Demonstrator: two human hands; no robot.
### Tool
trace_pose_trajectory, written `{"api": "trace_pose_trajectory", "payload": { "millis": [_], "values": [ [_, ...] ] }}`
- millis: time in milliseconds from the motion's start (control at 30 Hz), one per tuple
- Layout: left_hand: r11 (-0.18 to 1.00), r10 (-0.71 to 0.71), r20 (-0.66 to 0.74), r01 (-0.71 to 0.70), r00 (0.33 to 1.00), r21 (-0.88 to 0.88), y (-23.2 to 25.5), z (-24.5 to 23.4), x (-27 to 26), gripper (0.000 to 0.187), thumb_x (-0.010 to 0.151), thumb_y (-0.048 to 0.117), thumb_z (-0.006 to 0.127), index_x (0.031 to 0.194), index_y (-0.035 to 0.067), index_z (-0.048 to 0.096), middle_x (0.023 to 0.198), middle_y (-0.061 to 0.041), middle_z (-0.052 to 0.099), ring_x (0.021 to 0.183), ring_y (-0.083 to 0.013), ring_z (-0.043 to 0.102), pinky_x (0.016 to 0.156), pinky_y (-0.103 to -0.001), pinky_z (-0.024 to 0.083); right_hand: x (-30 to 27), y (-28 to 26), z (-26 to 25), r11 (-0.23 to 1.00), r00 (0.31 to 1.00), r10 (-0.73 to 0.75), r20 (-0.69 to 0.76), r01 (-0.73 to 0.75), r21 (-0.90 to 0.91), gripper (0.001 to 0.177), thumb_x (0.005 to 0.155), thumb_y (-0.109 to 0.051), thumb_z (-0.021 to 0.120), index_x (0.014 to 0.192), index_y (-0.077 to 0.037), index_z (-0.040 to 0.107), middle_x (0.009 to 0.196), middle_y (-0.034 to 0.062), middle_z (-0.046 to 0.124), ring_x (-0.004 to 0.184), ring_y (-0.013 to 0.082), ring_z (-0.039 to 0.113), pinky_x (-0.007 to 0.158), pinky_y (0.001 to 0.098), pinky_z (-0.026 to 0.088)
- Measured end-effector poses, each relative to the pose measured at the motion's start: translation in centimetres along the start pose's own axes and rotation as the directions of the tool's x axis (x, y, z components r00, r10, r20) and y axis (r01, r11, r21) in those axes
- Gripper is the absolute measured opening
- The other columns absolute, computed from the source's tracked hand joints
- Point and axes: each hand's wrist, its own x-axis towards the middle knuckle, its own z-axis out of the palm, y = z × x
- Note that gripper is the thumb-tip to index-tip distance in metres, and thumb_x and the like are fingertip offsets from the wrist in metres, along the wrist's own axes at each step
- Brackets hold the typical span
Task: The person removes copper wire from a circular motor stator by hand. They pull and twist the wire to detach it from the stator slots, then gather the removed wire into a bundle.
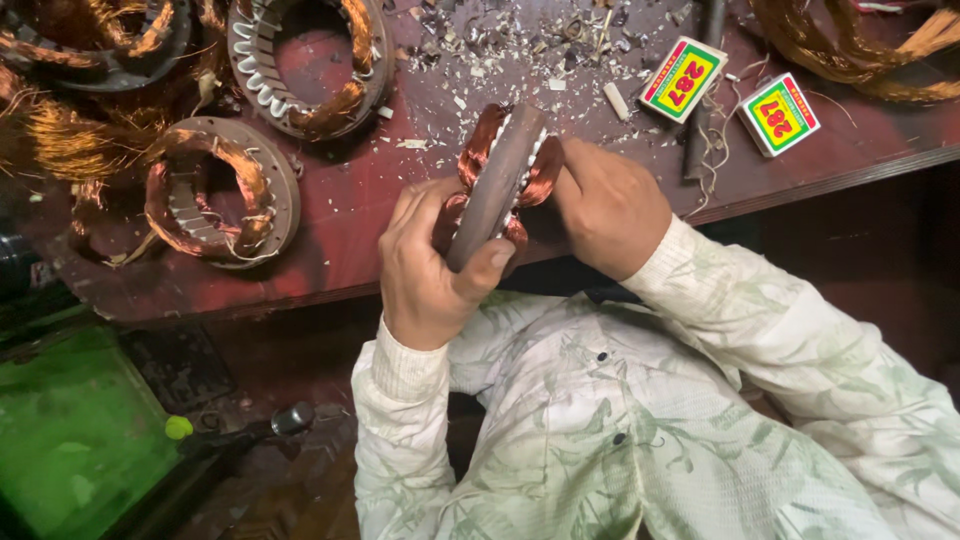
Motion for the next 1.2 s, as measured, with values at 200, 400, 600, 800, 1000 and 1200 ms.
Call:
{"api": "trace_pose_trajectory", "payload": {
  "millis": [200,400,600,800,1000,1200],
  "values": [
    [1.0,0.012,0.009,-0.012,1.0,0.014,-0.2,-0.2,-0.2,0.078,0.093,0.07,0.065,0.121,-0.003,0.067,0.112,-0.019,0.07,0.109,-0.0356,0.07,0.096,-0.042,0.055,0.0,-0.5,-0.2,0.999,0.999,0.048,-0.002,-0.048,0.007,0.03,0.085,-0.002,0.063,0.114,0.003,0.064,0.102,0.0148,0.058,0.088,0.0347,0.065,0.072,0.0435,0.053],
    [0.997,0.069,-0.037,-0.068,0.997,0.028,-0.1,0.2,-0.9,0.078,0.096,0.069,0.065,0.126,-0.003,0.063,0.116,-0.021,0.068,0.111,-0.037,0.068,0.098,-0.043,0.054,-0.3,-2.0,-0.7,0.988,0.986,0.108,-0.126,-0.092,0.124,0.024,0.086,-0.015,0.082,0.1,-0.005,0.065,0.092,0.0121,0.06,0.079,0.0348,0.063,0.069,0.0449,0.05],
    [1.0,-0.013,-0.026,0.013,1.0,0.016,0.1,0.3,-0.9,0.077,0.092,0.069,0.065,0.122,-0.002,0.064,0.109,-0.018,0.069,0.103,-0.0348,0.069,0.092,-0.042,0.054,0.0,-2.8,-0.4,0.976,0.975,0.157,-0.16,-0.128,0.179,0.023,0.088,-0.012,0.082,0.104,-0.005,0.068,0.089,0.0106,0.062,0.075,0.0324,0.066,0.066,0.0427,0.052],
    [0.999,0.024,-0.035,-0.023,0.999,0.024,0.2,0.4,-0.6,0.074,0.095,0.067,0.066,0.124,-0.001,0.064,0.112,-0.017,0.069,0.106,-0.0349,0.068,0.094,-0.042,0.054,0.2,-2.3,0.0,0.982,0.984,0.124,-0.131,-0.103,0.158,0.027,0.087,-0.014,0.083,0.102,-0.003,0.064,0.093,0.0133,0.064,0.076,0.0338,0.066,0.067,0.0438,0.052],
    [0.997,-0.016,-0.037,0.019,0.999,0.072,0.6,0.4,-0.3,0.073,0.092,0.066,0.067,0.122,-0.001,0.065,0.107,-0.016,0.07,0.103,-0.034,0.068,0.091,-0.043,0.054,0.4,-1.3,0.0,0.988,0.996,0.07,-0.046,-0.063,0.143,0.037,0.079,-0.018,0.084,0.106,-0.002,0.065,0.088,0.0139,0.062,0.073,0.0352,0.065,0.065,0.0459,0.051],
    [0.992,0.021,-0.04,-0.016,0.999,0.122,0.6,0.3,-0.2,0.07,0.093,0.064,0.07,0.121,0.0,0.065,0.11,-0.016,0.07,0.105,-0.0345,0.068,0.093,-0.042,0.055,0.2,-1.5,0.2,0.992,0.996,0.055,-0.065,-0.048,0.116,0.038,0.078,-0.018,0.085,0.105,-0.003,0.064,0.084,0.0127,0.06,0.073,0.0352,0.063,0.066,0.0461,0.051]
  ]
}}
